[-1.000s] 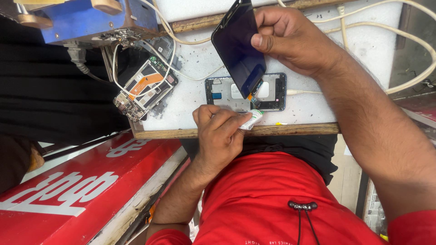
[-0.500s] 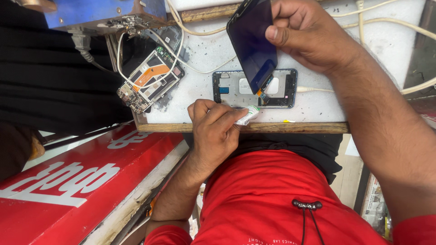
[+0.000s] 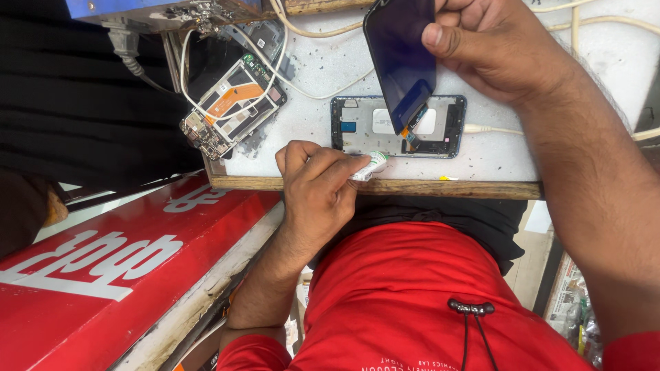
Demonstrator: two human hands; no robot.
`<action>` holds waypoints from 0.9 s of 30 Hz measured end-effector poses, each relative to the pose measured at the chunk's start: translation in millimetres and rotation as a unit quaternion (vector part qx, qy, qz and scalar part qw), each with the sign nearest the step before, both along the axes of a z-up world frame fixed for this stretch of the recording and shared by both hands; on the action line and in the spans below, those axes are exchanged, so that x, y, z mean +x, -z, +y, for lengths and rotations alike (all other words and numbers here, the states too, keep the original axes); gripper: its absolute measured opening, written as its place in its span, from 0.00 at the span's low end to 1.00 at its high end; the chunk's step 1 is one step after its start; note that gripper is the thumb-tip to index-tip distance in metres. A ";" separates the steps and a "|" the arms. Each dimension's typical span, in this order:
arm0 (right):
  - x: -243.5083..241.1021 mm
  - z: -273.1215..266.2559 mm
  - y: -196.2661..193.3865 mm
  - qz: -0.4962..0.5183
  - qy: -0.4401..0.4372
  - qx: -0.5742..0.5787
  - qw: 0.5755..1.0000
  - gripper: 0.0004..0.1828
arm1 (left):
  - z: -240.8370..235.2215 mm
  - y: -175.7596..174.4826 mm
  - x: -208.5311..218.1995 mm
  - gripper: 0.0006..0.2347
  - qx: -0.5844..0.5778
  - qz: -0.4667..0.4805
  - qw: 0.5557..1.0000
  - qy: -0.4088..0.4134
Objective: The person disassembles a smartphone, removes the back cover, applies adhesive to the internal frame, reattaches the screen, and secures the device with rubber bands. The person handles the phone, adhesive tube, and rubber bands throughout the process.
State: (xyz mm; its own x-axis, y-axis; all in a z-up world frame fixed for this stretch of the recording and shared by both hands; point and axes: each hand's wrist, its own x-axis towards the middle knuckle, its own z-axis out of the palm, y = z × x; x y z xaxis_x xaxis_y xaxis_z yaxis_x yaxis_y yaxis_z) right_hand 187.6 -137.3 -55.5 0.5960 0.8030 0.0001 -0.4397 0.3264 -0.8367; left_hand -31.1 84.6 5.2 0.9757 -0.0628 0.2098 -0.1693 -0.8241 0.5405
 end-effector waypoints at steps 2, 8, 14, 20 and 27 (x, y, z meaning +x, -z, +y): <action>1.0 -0.2 1.9 -0.009 0.006 -0.009 1.000 0.11 | 1.8 -0.4 0.3 0.12 -0.015 -0.007 1.000 -0.008; 0.4 -2.9 9.3 -0.019 0.020 -0.023 0.999 0.10 | 1.9 -2.6 -1.0 0.09 -0.029 0.003 0.999 -0.024; 1.2 -1.1 3.3 -0.028 0.016 -0.034 0.999 0.11 | 2.4 0.0 1.5 0.08 -0.008 0.007 1.000 -0.016; 0.9 4.5 -7.8 -0.028 0.023 -0.054 0.998 0.12 | 4.0 3.4 1.0 0.08 -0.009 0.009 1.000 -0.020; -1.1 2.9 -7.5 -0.007 0.022 -0.040 0.999 0.13 | 4.3 4.6 0.8 0.09 -0.001 0.011 1.000 -0.016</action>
State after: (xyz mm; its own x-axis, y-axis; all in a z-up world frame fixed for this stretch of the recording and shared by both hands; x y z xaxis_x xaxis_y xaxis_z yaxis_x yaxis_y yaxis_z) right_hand 186.5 -134.5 -48.1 0.6303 0.7744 -0.0538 -0.4148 0.2775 -0.8666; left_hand -30.3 88.9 0.6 0.9817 -0.0313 0.1880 -0.1307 -0.8282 0.5450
